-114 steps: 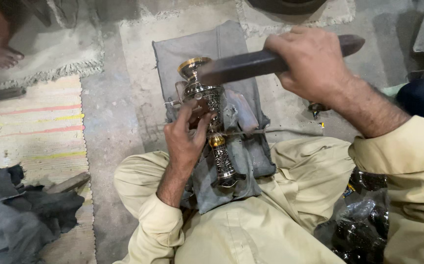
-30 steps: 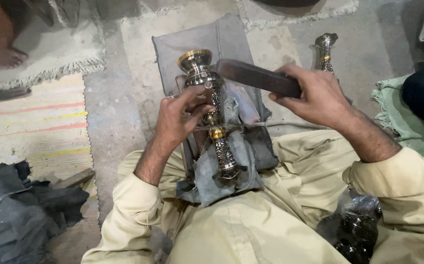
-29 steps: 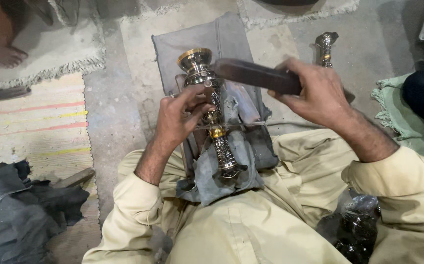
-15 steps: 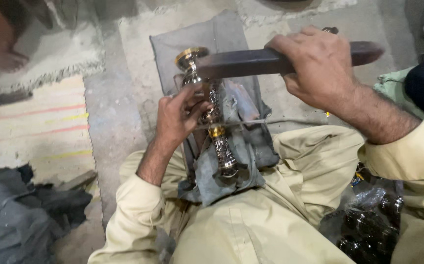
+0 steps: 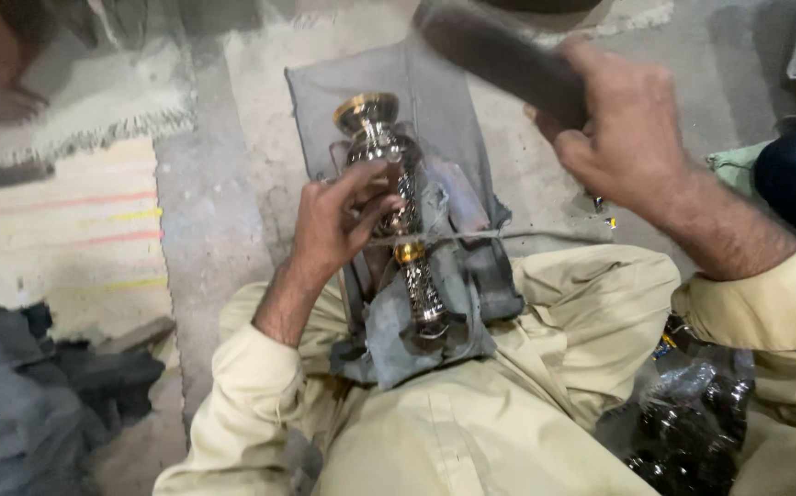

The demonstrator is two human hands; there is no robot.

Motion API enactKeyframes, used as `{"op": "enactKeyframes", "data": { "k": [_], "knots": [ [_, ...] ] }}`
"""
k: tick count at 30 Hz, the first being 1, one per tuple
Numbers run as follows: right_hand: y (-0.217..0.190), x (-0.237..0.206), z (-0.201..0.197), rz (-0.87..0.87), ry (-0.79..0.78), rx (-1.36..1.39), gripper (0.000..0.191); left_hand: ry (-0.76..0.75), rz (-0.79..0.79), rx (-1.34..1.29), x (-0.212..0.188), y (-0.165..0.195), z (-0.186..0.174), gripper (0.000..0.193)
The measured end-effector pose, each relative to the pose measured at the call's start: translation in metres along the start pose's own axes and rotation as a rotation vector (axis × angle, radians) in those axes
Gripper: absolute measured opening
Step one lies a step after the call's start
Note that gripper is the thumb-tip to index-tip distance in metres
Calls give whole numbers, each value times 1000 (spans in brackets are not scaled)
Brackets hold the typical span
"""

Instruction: The person sits cross-legged on the floor with an ornate brass vase held on their lap. They hold a small chisel against the vase's decorated surface and strike it with a wooden mallet, engraving patterns into the metal, repositioning the vase and chisel as they work around it.

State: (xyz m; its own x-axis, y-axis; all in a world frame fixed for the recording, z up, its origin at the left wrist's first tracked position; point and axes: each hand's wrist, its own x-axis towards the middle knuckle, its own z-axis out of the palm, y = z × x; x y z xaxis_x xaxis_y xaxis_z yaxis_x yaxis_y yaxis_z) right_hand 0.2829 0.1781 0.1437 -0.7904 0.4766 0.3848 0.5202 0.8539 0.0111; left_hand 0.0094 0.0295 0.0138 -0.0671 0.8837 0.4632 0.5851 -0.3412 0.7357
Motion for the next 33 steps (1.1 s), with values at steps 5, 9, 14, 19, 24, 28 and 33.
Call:
{"op": "enactKeyframes", "data": {
  "k": [5,9,14,19,24,28,33],
  "knots": [
    [1,2,-1,40,-48,24,25,-68,-61,-3,3,-2,-1,43],
    [2,1,-3,9,0,65,29,-78,-35,13,6,0,-1,41],
    [2,-7,-1,273,-55,389,28,-23,53,14,6,2,-2,45],
    [5,-9,2,49,26,37,24,-20,47,-72,1,1,-2,42],
    [4,-5,-6,127,-11,120,27,-5,25,-78,1,1,1,42],
    [-2,2,-20,-45,-131,-187,35,-39,26,-38,4,0,2,43],
    [-9,11,-27,-30,-19,-70,34,-66,-24,-20,4,-5,2,44]
  ]
}}
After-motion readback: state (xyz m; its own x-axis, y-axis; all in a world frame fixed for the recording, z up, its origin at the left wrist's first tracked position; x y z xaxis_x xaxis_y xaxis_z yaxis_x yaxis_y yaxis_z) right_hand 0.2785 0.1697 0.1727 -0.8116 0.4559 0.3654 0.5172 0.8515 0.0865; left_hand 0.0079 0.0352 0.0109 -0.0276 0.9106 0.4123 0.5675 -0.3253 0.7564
